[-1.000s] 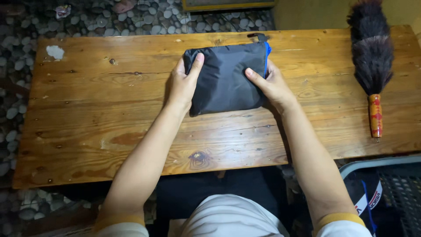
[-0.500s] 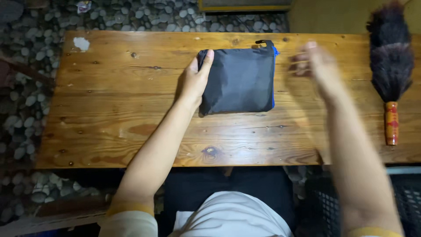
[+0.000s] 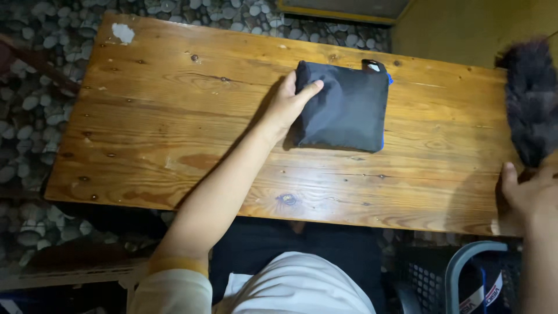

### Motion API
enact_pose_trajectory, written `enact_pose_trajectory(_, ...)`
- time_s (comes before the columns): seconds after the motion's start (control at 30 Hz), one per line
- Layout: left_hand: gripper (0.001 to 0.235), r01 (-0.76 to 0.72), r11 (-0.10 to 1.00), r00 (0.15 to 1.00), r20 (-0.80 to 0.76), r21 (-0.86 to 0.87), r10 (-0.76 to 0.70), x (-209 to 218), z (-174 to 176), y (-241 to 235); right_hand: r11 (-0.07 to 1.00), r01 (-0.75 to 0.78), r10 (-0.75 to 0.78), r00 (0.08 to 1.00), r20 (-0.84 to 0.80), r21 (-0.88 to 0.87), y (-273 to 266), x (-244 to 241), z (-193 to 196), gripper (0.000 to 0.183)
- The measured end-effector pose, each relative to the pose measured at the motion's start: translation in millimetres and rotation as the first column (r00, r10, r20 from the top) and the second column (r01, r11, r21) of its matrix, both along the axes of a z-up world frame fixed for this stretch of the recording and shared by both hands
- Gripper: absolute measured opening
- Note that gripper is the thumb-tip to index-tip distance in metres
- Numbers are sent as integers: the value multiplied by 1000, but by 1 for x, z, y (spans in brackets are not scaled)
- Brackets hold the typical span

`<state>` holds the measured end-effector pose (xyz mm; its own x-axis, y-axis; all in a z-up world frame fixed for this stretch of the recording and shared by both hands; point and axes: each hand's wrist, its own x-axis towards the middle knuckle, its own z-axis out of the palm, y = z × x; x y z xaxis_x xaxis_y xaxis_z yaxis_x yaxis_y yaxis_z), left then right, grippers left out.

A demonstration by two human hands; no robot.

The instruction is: The person uses a feather duster to clean a small black pouch on a wooden table, then places it in a basket. They then retrieve a larger black garment, unfold it on the table, and brush it thoroughly with the duster before folding it.

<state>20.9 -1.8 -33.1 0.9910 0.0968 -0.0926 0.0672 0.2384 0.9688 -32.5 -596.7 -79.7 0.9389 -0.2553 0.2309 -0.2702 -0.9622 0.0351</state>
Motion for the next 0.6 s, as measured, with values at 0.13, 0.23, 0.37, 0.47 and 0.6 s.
enact_pose_trajectory(0.13,37,72,977,992,113,-199,-50,7,-20,-5,996,-36,21,985,-173,-87,5,-10,-2,43)
enact_pose_trajectory(0.23,44,48,979,998,36,-198,-42,-4,3,-5,976,-146,153,988,-31,160,41,-33,2,40)
enact_pose_trajectory(0.37,43,9,989,1000,10,-146,-7,-7,5,-8,926,-158,197,977,-83,342,193,-101,66,29)
enact_pose_trajectory(0.47,62,18,981,994,-105,-194,-39,-6,7,-8,751,-586,597,800,67,304,245,-134,77,57)
enact_pose_trajectory(0.6,72,59,988,995,-75,-143,-70,-7,5,-8,839,-418,487,863,-137,349,249,-128,85,66)
